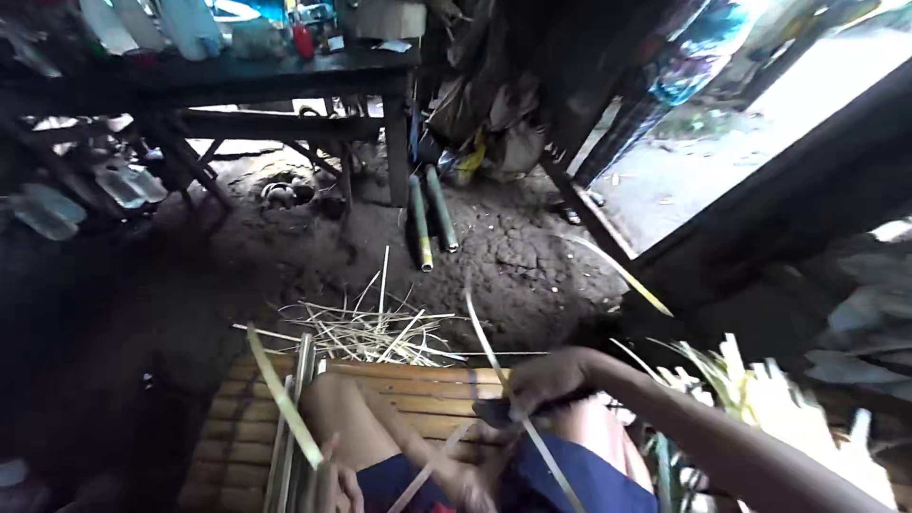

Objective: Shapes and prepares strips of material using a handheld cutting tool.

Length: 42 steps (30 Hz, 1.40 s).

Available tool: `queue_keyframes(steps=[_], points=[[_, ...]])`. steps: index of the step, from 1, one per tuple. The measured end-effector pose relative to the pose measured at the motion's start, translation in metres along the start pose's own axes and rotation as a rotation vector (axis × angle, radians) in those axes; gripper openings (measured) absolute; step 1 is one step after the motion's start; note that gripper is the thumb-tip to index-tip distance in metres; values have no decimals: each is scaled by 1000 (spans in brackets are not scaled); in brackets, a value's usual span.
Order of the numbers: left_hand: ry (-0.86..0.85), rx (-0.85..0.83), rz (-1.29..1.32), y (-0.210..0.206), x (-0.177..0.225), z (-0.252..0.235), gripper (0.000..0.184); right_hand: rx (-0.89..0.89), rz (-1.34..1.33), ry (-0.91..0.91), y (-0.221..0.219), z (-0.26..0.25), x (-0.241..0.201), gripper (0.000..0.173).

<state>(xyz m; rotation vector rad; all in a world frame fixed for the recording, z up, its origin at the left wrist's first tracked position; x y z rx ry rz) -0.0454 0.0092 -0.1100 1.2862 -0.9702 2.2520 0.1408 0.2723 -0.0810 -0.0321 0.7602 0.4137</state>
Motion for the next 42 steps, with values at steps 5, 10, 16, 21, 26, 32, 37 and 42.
queue_keyframes(steps=[5,10,16,21,26,32,37,42], points=[[-165,-40,-130,-22,39,-16,33,299,390,-386,90,-41,-17,66],[-110,-131,-174,-63,30,-25,34,757,529,-310,109,7,-29,51],[78,-553,-321,-173,-36,-27,35,1021,-2,401,36,30,-32,37],[237,-683,-429,-214,-99,-5,25,999,-283,544,-8,27,-5,11],[280,-716,-499,-220,-87,-24,47,1067,-281,499,-42,59,54,14],[251,-609,-254,-239,-51,-65,40,1085,-250,255,-99,67,111,22],[93,-451,-289,-216,-28,-80,45,1157,-8,-195,-136,100,134,28],[138,-405,-195,-194,-23,-85,44,1516,175,-312,-174,158,153,31]])
Point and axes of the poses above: each hand's wrist, its own z-axis away from the middle knuckle, its own y-axis out of the back of the hand, x = y × z, the point moved 8 cm from there along -z, towards the middle knuckle, and after that the axes turned 12 degrees about y, right-handed, at the moved point
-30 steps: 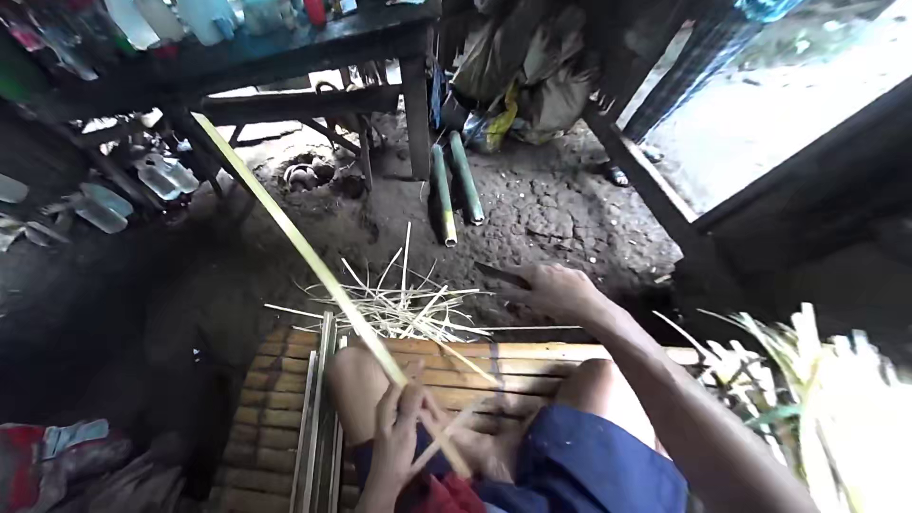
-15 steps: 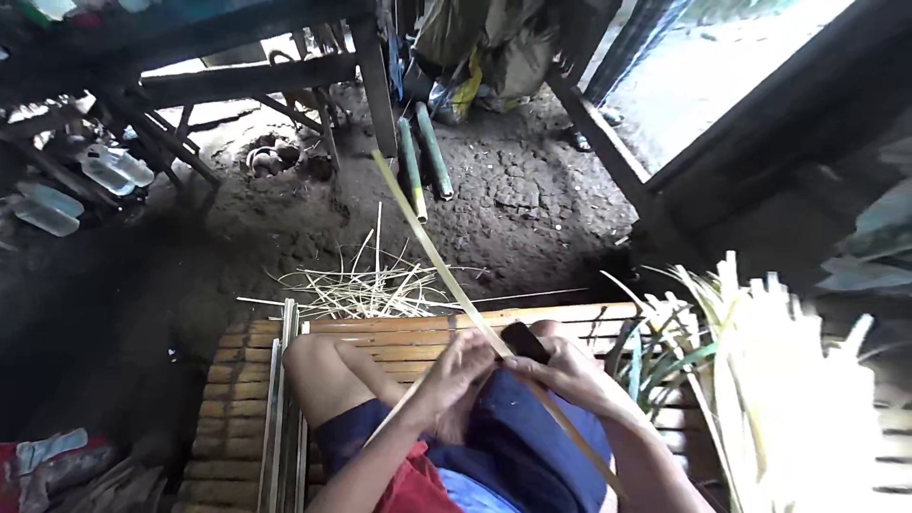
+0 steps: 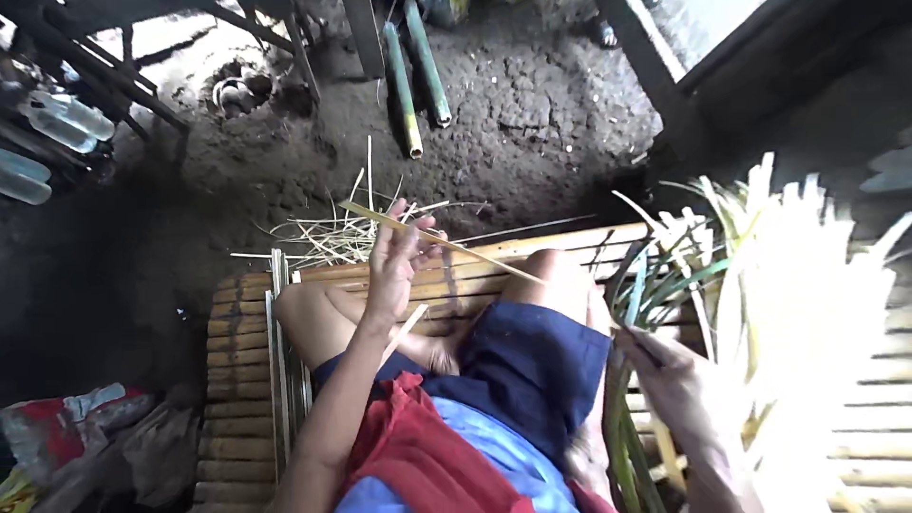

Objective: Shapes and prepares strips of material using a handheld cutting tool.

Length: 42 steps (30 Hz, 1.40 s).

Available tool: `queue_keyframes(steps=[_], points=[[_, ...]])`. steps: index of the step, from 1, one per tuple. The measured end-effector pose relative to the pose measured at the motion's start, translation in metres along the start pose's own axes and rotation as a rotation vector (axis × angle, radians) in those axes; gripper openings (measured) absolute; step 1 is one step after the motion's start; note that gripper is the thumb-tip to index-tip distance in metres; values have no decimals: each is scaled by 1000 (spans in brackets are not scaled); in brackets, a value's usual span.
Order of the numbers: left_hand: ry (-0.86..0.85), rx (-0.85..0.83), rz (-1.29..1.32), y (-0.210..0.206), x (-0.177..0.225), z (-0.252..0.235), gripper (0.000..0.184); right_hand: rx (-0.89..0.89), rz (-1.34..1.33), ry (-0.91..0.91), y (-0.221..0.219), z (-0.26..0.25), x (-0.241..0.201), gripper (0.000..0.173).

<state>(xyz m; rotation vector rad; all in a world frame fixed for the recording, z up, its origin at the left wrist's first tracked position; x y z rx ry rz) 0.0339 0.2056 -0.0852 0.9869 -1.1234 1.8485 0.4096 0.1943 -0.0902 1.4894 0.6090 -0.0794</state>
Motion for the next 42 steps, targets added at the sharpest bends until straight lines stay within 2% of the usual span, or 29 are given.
queue_keyframes(steps=[3,6,9,10,13,15,17,19,22,25,27,28,30,32,34,38,42], points=[[79,15,-342,34,-20,14,50,113,74,-230,32,32,37,38],[137,32,-657,63,-68,29,54,166,178,-499,54,72,78,45],[110,85,-877,64,-96,53,73,127,239,-713,60,107,119,41],[39,107,-958,61,-98,58,71,114,259,-756,60,115,129,38],[-252,133,-1165,53,-90,64,42,72,226,-884,57,130,147,39],[-213,75,-1152,53,-82,58,40,71,214,-907,57,124,140,39],[-24,9,-974,60,-74,49,43,85,180,-859,50,108,122,35],[193,-31,-609,61,-68,47,43,62,69,-772,32,81,95,32],[331,-2,-291,52,-57,53,31,-62,-160,-670,-3,31,38,28],[326,-5,-201,41,-40,65,28,-85,-615,-417,-43,-16,-24,23],[298,19,-172,32,-22,76,25,-112,-1149,-210,-65,-41,-77,30],[276,51,-139,28,-14,81,22,-196,-1390,-145,-70,-51,-107,37],[229,63,-75,21,-5,92,18,-417,-1646,-70,-73,-60,-160,45],[182,12,-11,11,-1,100,17,-628,-1759,0,-69,-59,-200,57],[127,-59,44,2,0,105,15,-801,-1841,39,-66,-54,-226,76],[67,-86,86,-5,1,112,10,-1063,-1848,81,-61,-42,-250,72],[71,-60,105,-7,2,113,14,-1092,-1829,30,-61,-42,-249,72]])
Point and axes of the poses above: each hand's wrist, its own z-axis away from the middle knuckle, its own y-axis out of the back of the hand, x = y × z, the point moved 8 cm from there along -z, towards the middle knuckle, and after that the axes turned 12 degrees about y, right-handed, at the moved point
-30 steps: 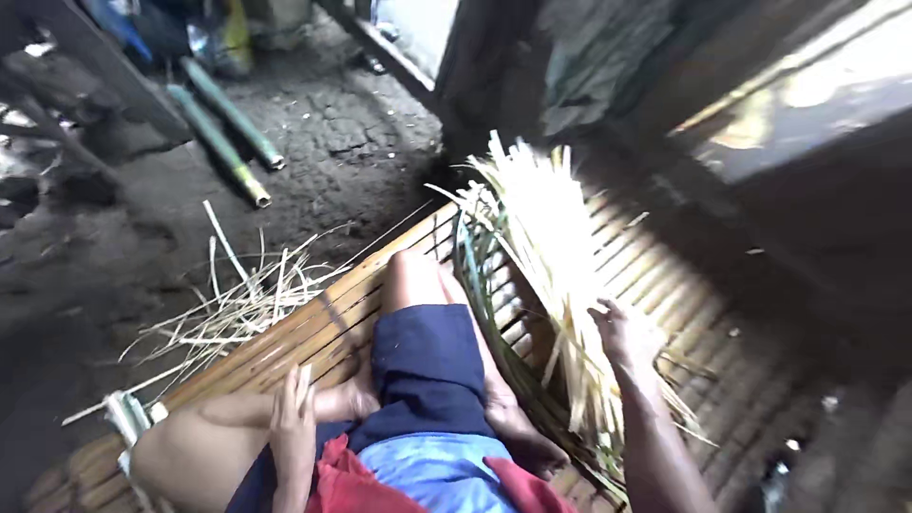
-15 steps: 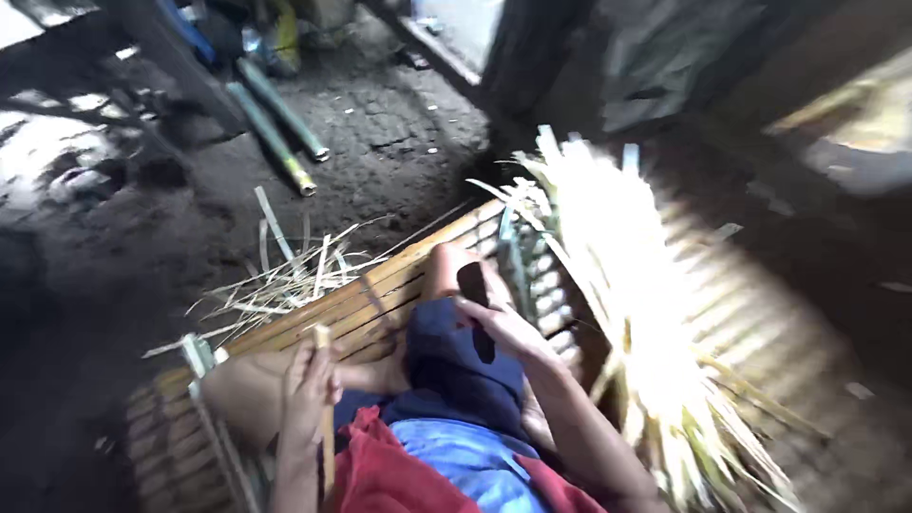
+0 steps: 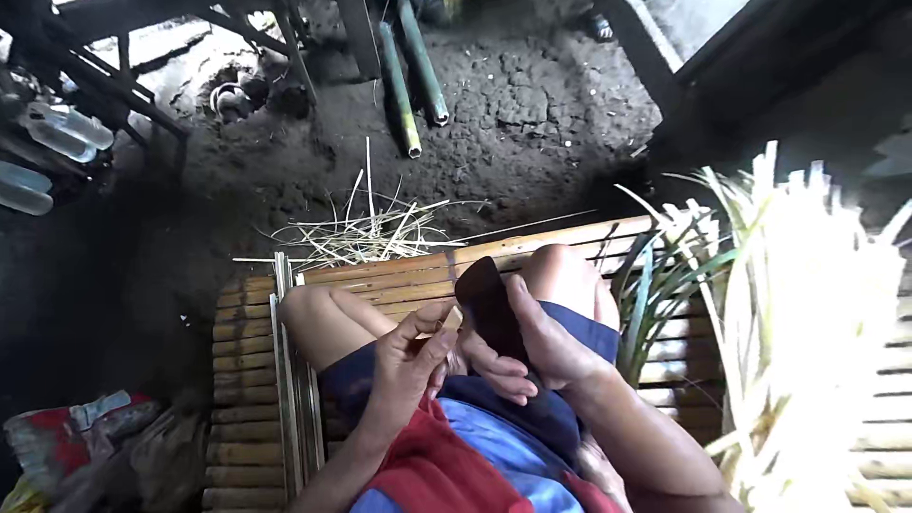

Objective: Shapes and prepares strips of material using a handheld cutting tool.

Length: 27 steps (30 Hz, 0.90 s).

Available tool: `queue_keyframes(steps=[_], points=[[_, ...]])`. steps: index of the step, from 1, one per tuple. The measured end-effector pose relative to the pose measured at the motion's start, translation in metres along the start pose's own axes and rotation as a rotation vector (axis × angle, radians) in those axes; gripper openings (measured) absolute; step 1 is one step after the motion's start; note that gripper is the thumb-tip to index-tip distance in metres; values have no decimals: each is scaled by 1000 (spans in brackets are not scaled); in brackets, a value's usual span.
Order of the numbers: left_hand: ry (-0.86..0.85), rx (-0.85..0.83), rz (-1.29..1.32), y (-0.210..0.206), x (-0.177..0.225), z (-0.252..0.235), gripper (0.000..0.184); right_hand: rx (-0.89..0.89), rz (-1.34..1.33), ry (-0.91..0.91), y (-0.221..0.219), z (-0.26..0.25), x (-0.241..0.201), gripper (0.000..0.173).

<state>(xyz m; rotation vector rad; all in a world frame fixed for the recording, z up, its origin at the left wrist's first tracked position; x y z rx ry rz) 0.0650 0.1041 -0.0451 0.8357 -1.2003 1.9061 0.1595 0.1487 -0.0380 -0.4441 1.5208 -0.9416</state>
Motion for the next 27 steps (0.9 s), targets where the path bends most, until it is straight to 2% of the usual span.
queue_keyframes(steps=[12,24,27], points=[[11,30,14,-1,-2,-1,23,29,19,-40,5,3,2,73],[-17,14,12,-1,0,4,15,-16,-2,-2,-2,5,1,70],[-74,3,-13,-2,5,6,11,-39,12,25,-6,4,-1,68]])
Point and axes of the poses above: each hand's wrist, its own z-axis away from the middle knuckle, its own y-axis out of the back of the hand, x = y × z, the point moved 8 cm from there along -z, towards the middle knuckle, and after that the axes turned 12 degrees about y, right-handed, at the moved point
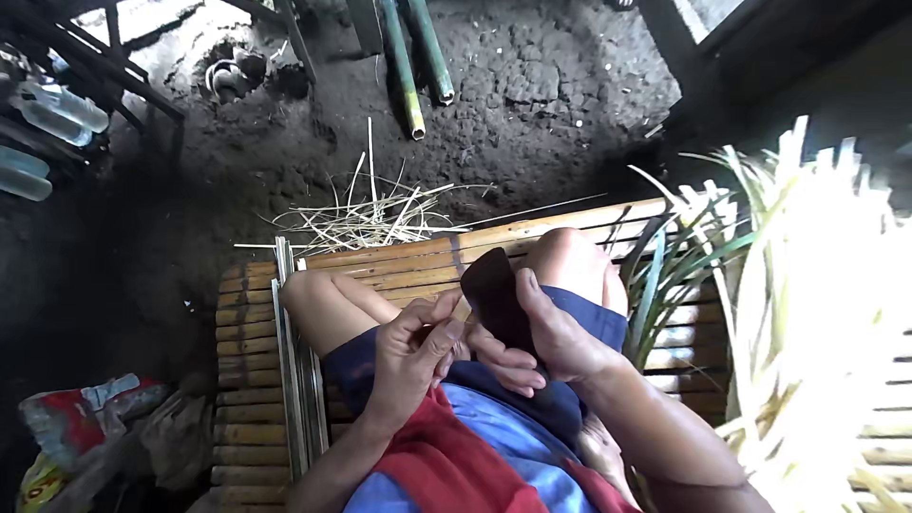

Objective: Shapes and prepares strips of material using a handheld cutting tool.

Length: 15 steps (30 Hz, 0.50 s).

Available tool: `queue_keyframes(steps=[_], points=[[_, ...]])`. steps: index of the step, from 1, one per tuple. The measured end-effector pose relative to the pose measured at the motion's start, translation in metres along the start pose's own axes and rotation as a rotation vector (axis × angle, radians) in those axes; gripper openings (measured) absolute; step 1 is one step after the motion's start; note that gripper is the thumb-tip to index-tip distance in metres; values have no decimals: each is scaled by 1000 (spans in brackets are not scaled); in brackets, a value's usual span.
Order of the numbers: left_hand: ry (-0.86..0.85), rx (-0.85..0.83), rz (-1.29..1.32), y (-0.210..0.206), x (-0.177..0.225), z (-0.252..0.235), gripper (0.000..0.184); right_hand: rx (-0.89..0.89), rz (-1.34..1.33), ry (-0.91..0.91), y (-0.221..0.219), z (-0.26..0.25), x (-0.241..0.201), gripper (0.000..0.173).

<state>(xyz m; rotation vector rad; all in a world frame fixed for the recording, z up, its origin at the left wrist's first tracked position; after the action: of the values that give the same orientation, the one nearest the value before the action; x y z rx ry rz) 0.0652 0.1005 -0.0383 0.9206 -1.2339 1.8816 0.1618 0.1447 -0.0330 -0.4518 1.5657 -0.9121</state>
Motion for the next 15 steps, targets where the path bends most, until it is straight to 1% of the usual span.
queue_keyframes(steps=[2,5,8,10,13,15], points=[[-41,-27,-22,-3,3,1,11,-33,13,-21,-2,1,-1,69],[-56,-66,-7,-5,5,1,9,-91,59,-126,-5,1,-7,70],[-68,-118,-7,-8,4,-1,8,-117,151,-255,-8,-1,-15,72],[-74,-131,-17,-10,3,0,9,-87,172,-322,-10,-4,-15,73],[-54,-98,-15,-5,-1,-4,8,-31,259,-337,-2,-11,-15,75],[-32,-28,-32,1,-1,-8,8,-22,446,-251,13,-19,-25,70]])
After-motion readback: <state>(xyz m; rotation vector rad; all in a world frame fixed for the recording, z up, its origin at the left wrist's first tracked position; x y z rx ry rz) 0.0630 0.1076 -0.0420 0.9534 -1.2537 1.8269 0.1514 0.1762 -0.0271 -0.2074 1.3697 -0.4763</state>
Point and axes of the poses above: each hand's wrist, its own z-axis away from the middle knuckle, its own y-axis out of the back of the hand, x = y × z, the point moved 8 cm from there along -z, towards the middle knuckle, and after that the axes turned 12 degrees about y, right-handed, at the moved point
